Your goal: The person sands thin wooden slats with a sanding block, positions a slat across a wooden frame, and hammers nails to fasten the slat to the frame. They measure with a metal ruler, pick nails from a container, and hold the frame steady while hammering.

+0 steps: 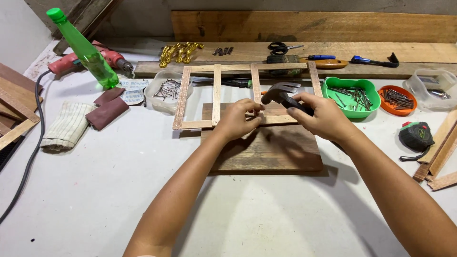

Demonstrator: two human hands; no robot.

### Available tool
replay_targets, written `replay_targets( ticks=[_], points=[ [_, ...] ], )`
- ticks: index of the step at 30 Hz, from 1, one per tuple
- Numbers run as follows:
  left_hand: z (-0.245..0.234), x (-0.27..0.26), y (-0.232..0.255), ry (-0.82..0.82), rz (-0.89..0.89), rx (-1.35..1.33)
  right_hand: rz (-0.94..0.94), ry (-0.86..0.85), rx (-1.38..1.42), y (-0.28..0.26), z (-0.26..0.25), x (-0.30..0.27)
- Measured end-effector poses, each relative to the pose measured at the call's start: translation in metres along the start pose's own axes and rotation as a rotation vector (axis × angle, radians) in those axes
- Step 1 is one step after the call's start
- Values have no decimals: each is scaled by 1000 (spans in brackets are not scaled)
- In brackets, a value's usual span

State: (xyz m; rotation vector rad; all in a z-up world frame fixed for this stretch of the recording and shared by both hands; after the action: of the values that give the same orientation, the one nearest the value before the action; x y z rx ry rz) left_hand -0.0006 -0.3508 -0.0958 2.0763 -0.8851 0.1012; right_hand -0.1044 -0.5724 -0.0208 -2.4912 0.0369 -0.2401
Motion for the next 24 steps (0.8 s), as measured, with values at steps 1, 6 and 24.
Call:
replay_targets(
  ticks=[1, 6, 24],
  points=[
    [3, -2, -3, -4, -1, -3, 5, -2, -1, -2, 1, -4],
    [11, -8, -12, 99, 37, -76, 107, -32, 41, -17, 3, -18],
    [26, -12, -22, 162, 0, 131, 66, 101, -44, -33, 19, -40]
  ],
)
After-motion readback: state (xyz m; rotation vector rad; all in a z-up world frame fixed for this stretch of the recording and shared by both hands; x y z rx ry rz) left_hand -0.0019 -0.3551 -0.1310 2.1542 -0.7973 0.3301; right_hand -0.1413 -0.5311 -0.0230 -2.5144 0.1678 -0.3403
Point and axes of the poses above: each hand's wrist, its own x-axis towards the middle knuckle, its own z-axis out of the palm, y = z × x, the point moved 1 cm from there along x, towards the middle knuckle, and after that the axes turned 5 degrees about y, right-handed, at the moved point
